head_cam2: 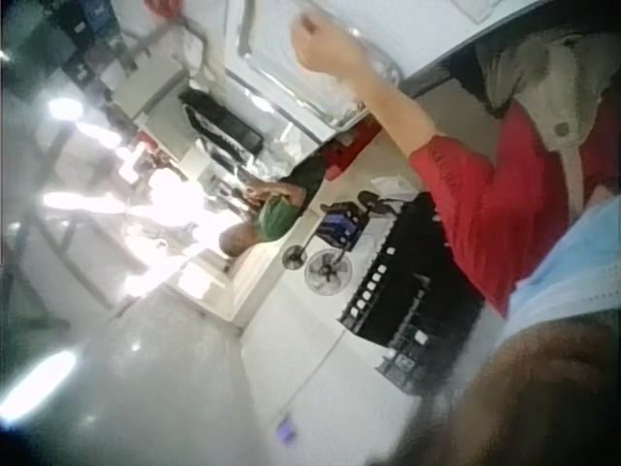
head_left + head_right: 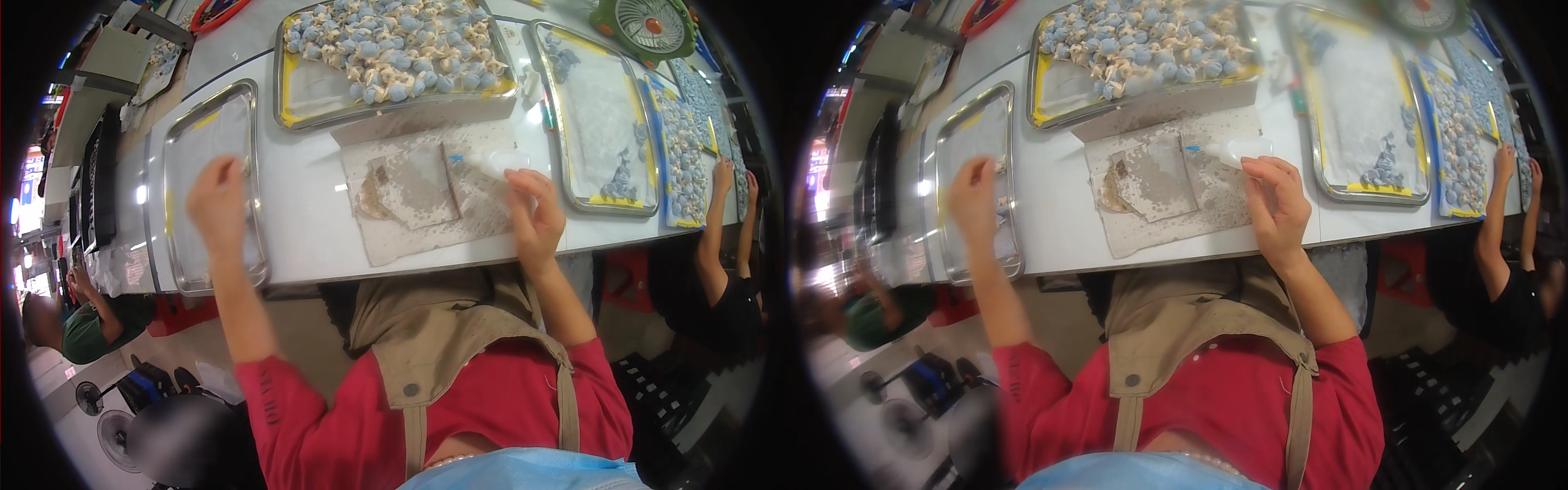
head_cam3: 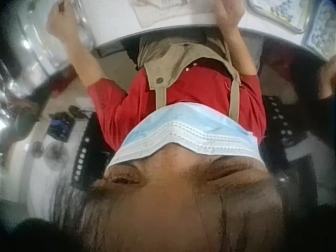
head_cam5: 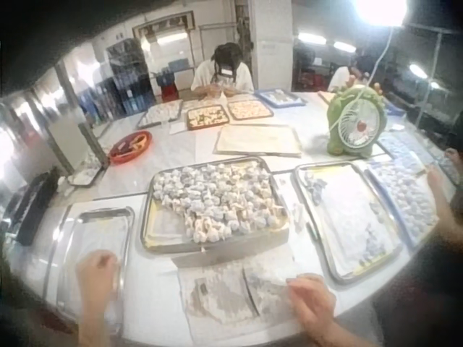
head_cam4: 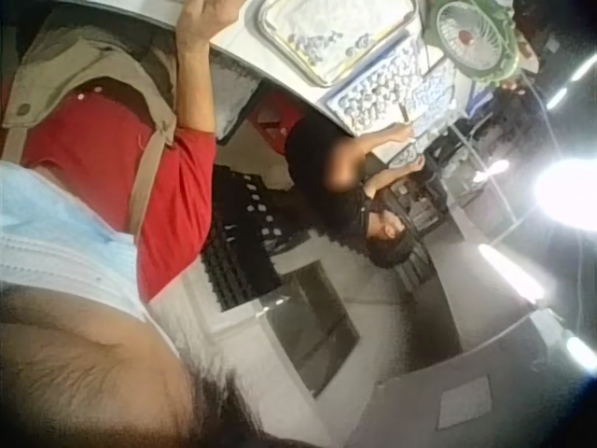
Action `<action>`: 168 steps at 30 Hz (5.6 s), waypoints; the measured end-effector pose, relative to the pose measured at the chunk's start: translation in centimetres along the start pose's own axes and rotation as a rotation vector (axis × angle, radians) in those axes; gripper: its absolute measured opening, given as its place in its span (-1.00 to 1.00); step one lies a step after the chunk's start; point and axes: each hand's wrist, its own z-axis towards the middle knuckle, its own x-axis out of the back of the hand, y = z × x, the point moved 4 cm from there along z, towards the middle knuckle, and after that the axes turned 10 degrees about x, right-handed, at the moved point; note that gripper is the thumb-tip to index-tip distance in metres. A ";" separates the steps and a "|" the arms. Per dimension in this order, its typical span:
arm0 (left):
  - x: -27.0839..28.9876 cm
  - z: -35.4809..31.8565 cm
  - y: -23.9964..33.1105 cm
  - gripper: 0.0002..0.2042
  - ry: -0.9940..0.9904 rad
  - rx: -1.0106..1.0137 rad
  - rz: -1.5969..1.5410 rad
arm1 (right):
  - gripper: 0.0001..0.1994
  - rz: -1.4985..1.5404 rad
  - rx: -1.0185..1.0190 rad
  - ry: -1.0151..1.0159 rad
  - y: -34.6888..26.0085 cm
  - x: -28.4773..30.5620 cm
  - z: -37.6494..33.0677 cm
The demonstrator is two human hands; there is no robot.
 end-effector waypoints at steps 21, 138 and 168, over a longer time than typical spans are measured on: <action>-10.7 5.1 7.1 -0.80 -0.419 -0.028 -0.398 | -0.80 0.048 -0.031 0.009 0.5 0.0 -0.1; -5.1 -16.9 7.4 -0.83 -0.046 -0.443 -0.554 | -0.88 -0.352 0.233 -0.146 1.3 5.1 7.6; -11.9 3.3 12.3 -0.76 -0.317 -0.159 -0.265 | -0.85 -0.119 0.053 0.112 2.7 4.4 1.3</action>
